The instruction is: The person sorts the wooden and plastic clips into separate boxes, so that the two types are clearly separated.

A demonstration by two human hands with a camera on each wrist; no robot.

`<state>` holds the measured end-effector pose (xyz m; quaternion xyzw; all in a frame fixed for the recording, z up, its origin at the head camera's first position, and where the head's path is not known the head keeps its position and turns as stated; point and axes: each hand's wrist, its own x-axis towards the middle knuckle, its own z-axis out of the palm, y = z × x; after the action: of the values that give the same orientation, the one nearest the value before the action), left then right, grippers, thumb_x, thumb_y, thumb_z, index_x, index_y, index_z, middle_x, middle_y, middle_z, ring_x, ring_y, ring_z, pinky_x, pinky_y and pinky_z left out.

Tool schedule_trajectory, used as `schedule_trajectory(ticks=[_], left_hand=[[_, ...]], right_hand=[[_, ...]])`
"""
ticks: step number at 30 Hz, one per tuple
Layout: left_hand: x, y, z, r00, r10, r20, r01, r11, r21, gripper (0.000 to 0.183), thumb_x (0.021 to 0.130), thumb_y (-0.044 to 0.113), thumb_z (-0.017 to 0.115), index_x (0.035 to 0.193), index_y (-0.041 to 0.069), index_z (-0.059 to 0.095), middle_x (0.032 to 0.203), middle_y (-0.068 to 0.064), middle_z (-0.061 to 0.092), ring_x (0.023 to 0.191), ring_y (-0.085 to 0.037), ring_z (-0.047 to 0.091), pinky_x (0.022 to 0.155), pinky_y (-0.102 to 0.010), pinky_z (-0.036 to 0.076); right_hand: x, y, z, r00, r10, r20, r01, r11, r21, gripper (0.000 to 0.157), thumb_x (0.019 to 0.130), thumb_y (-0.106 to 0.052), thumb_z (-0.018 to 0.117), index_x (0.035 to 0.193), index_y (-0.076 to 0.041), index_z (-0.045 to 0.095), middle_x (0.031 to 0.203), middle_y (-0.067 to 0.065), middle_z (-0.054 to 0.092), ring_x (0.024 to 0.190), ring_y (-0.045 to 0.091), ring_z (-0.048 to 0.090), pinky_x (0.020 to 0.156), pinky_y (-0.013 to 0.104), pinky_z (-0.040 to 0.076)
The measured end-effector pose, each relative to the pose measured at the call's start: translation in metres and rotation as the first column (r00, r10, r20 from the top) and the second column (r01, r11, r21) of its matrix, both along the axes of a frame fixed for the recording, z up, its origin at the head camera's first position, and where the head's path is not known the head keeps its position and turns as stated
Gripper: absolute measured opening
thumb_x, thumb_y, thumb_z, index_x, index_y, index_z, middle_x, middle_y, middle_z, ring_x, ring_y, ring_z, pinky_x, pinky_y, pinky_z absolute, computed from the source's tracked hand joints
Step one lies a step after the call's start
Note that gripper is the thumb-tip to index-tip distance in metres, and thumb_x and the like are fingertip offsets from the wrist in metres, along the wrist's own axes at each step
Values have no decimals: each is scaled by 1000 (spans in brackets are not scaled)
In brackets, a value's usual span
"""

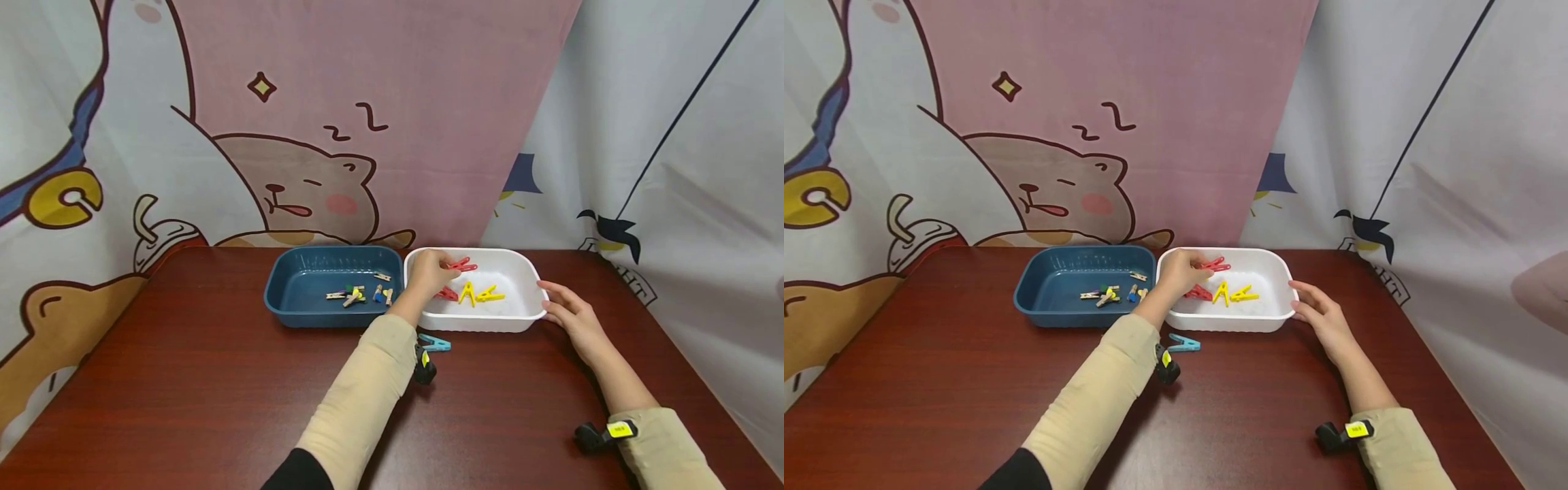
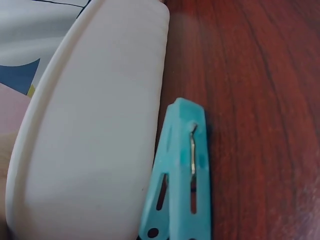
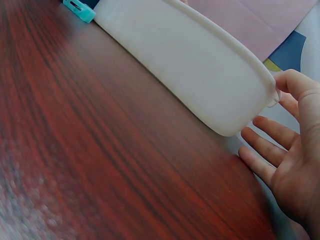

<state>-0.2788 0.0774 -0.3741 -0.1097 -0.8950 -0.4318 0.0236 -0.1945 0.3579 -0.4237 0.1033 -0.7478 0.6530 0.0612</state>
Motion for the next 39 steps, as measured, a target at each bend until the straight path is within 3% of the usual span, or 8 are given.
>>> schedule_trajectory(ticks=[8, 16, 23, 28, 39], left_hand=[[1, 1, -1, 999, 17, 29, -17, 1000, 5, 19, 83, 19, 77, 98, 8, 75, 85, 1, 63, 75, -12, 52, 61, -19, 42], [0, 1, -4, 1000, 26, 13, -26, 999, -39, 23, 84, 21, 75, 104, 9, 74, 90, -2, 65, 83, -14, 55, 73, -24, 45], [2, 1, 0, 1000, 30, 8, -30, 998, 46, 22, 85, 21, 75, 105, 11, 74, 93, -2, 65, 83, -14, 56, 74, -24, 46], [7, -2, 6, 1000, 0, -11, 1, 996, 89, 25, 86, 22, 74, 107, 10, 74, 94, -2, 66, 80, -14, 55, 69, -23, 45], [28, -12, 17, 986, -92, -135, 112, 983, 146, 26, 84, 23, 76, 106, 9, 74, 89, 1, 67, 87, -17, 55, 70, -22, 45]], right_hand=[[0, 0, 0, 1000, 1, 5, -1, 1000, -7, 39, 96, -9, 58, 134, -1, 51, 118, -8, 58, 103, 4, 56, 78, 18, 50], [-1, 1, -1, 1000, -1, 7, 1, 1000, 3, 39, 96, -9, 58, 134, -1, 51, 118, -9, 57, 104, 4, 56, 78, 18, 49], [-1, 1, -1, 1000, -2, 9, 2, 1000, -8, 39, 96, -10, 58, 134, -2, 52, 118, -9, 58, 103, 4, 57, 78, 18, 50], [0, 1, 0, 1000, 0, 4, 0, 1000, -13, 39, 96, -9, 58, 134, -2, 51, 117, -9, 58, 102, 3, 57, 78, 18, 50], [0, 1, 0, 1000, -8, 11, 8, 1000, 10, 40, 96, -11, 58, 135, -3, 51, 119, -9, 56, 103, 3, 57, 79, 18, 50]])
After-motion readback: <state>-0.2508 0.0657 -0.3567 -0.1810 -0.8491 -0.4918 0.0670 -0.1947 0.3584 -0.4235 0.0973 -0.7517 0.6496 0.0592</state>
